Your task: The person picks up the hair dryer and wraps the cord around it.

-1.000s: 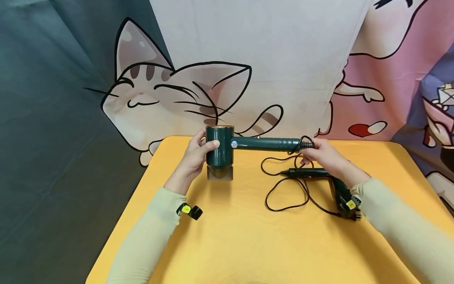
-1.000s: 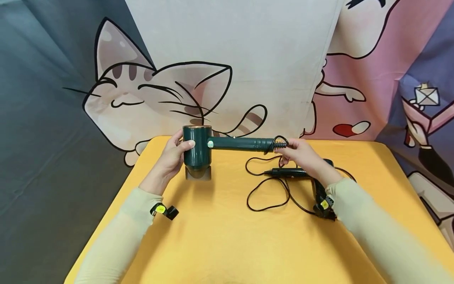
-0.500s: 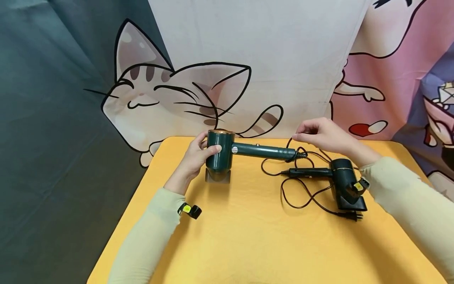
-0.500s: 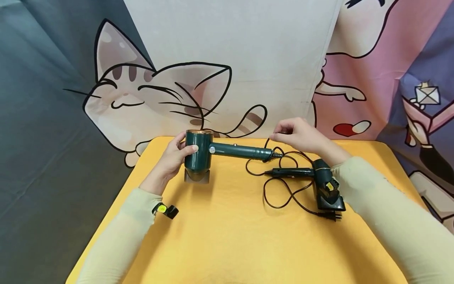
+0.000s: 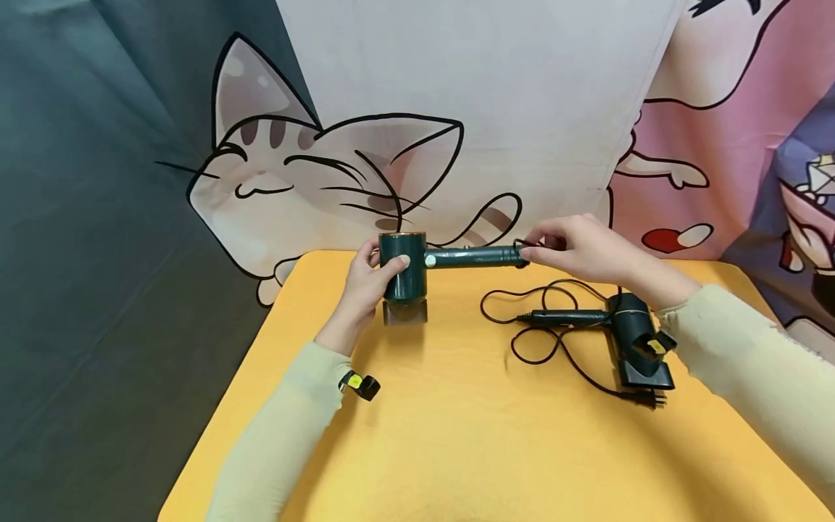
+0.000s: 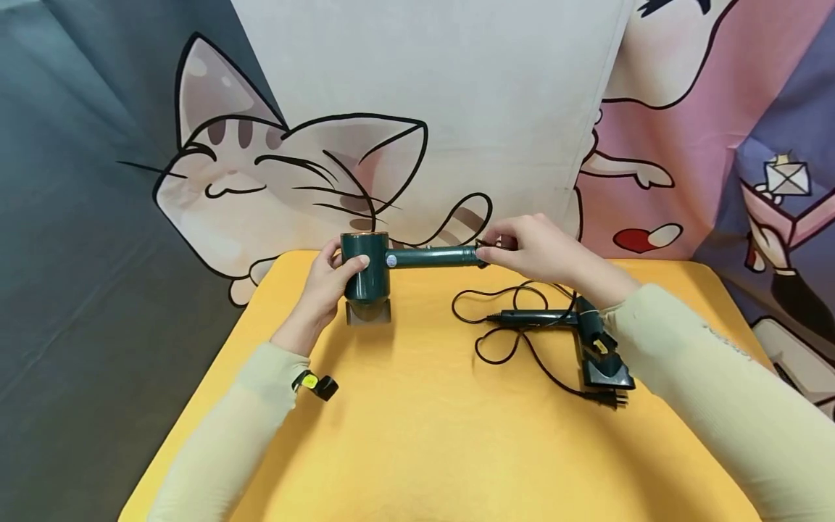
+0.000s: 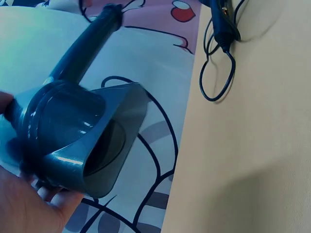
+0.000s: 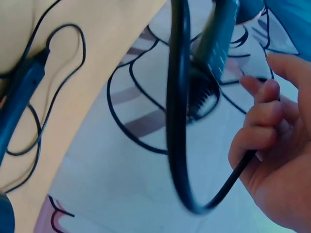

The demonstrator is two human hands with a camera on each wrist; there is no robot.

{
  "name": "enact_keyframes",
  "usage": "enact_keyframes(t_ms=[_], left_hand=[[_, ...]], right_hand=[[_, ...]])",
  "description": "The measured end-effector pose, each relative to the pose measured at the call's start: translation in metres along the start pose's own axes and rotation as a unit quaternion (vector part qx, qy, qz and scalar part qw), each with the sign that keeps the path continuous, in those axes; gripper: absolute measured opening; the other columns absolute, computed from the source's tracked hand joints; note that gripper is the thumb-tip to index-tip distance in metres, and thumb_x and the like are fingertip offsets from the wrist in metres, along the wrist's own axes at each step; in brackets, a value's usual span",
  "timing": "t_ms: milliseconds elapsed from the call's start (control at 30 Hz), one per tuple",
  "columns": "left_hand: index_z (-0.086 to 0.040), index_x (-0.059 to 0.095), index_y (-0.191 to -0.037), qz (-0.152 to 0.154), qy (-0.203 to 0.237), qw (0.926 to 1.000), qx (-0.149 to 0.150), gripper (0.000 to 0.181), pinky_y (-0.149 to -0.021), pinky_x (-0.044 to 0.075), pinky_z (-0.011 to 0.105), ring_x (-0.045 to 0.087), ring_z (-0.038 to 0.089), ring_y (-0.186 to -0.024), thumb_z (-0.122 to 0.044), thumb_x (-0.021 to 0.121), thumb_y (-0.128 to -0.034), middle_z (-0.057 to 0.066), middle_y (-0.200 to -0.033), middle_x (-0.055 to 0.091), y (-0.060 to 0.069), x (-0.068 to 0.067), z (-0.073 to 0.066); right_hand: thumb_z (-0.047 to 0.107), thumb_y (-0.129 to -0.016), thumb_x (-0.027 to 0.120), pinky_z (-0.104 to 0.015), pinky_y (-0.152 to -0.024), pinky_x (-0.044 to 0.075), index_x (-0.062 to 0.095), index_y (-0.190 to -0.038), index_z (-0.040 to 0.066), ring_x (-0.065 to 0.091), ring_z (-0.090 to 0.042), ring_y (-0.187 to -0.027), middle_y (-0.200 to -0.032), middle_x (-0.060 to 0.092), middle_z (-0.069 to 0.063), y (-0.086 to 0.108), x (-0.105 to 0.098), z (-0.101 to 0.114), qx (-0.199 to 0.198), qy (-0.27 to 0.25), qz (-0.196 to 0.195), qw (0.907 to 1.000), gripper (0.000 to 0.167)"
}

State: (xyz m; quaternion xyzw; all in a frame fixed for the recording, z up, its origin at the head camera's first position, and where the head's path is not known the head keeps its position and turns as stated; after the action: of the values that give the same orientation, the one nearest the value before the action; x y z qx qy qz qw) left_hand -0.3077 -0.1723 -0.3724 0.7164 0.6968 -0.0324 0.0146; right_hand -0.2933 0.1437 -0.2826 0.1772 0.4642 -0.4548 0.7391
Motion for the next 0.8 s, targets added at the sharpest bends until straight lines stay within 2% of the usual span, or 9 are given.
enact_keyframes(t_ms=[100,200,333,467,633,800], left_hand=[[-0.009,0.050,-0.147,-0.029,0.021,0.9993,0.005,0.056,-0.103,0.056,0.053,0.068,0.034,-0.114,-0.018,0.074,-0.0968,0.021,-0.136,0.065,-0.001,-0.002,0.000],[-0.009,0.052,-0.142,-0.045,0.040,0.9982,0.000,0.051,-0.099,0.058,0.048,0.069,0.033,-0.111,-0.018,0.074,-0.0961,0.020,-0.133,0.066,-0.002,-0.002,0.002],[-0.010,0.054,-0.136,-0.055,0.063,0.9964,-0.019,0.046,-0.089,0.059,0.040,0.070,0.030,-0.107,-0.021,0.074,-0.0956,0.020,-0.130,0.068,-0.002,0.000,0.007],[-0.010,0.054,-0.138,-0.060,0.082,0.9943,-0.033,0.048,-0.087,0.059,0.038,0.069,0.030,-0.108,-0.022,0.073,-0.0956,0.020,-0.130,0.067,0.000,0.000,0.010],[-0.010,0.054,-0.141,-0.058,0.094,0.9931,-0.038,0.052,-0.088,0.059,0.039,0.068,0.030,-0.109,-0.023,0.073,-0.0946,0.019,-0.130,0.066,0.002,0.001,0.007],[-0.010,0.054,-0.141,-0.048,0.098,0.9935,-0.033,0.051,-0.089,0.058,0.039,0.068,0.030,-0.109,-0.022,0.072,-0.0941,0.019,-0.129,0.065,0.002,0.003,0.002]], right_hand=[[0.026,-0.107,0.067,-0.029,-0.058,0.044,0.077,-0.124,0.010,0.054,-0.017,-0.062,-0.075,0.062,0.001,0.007,0.005,0.001,0.002,-0.017,-0.017,0.9997,0.025],[0.024,-0.109,0.063,-0.029,-0.060,0.050,0.065,-0.144,0.002,0.061,-0.018,-0.065,-0.080,0.066,0.002,0.014,0.016,0.002,-0.006,-0.044,-0.021,0.9988,0.041],[0.021,-0.111,0.060,-0.029,-0.060,0.055,0.054,-0.154,-0.001,0.066,-0.017,-0.068,-0.084,0.070,0.001,0.023,0.030,0.002,-0.021,-0.072,-0.037,0.9965,0.048],[0.018,-0.113,0.055,-0.029,-0.058,0.056,0.061,-0.148,0.004,0.068,-0.017,-0.071,-0.090,0.073,0.001,0.028,0.043,-0.003,-0.028,-0.099,-0.064,0.9927,0.038],[0.015,-0.114,0.051,-0.033,-0.055,0.057,0.070,-0.130,0.006,0.070,-0.021,-0.070,-0.091,0.073,-0.001,0.034,0.063,-0.013,-0.028,-0.158,-0.067,0.9848,0.027],[0.017,-0.115,0.049,-0.037,-0.057,0.059,0.070,-0.127,0.004,0.071,-0.026,-0.073,-0.093,0.073,-0.004,0.037,0.078,-0.029,0.003,-0.220,-0.060,0.9735,0.027]])
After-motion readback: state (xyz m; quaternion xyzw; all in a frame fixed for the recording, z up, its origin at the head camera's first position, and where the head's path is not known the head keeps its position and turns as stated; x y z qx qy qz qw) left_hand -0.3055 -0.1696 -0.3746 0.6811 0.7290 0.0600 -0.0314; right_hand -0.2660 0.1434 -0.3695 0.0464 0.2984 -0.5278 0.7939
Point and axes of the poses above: each hand's wrist, its own y-axis away from the middle knuckle, its own x-axis out of the palm, z = x × y, the point moved 8 cm from there along -y, towards the middle knuckle
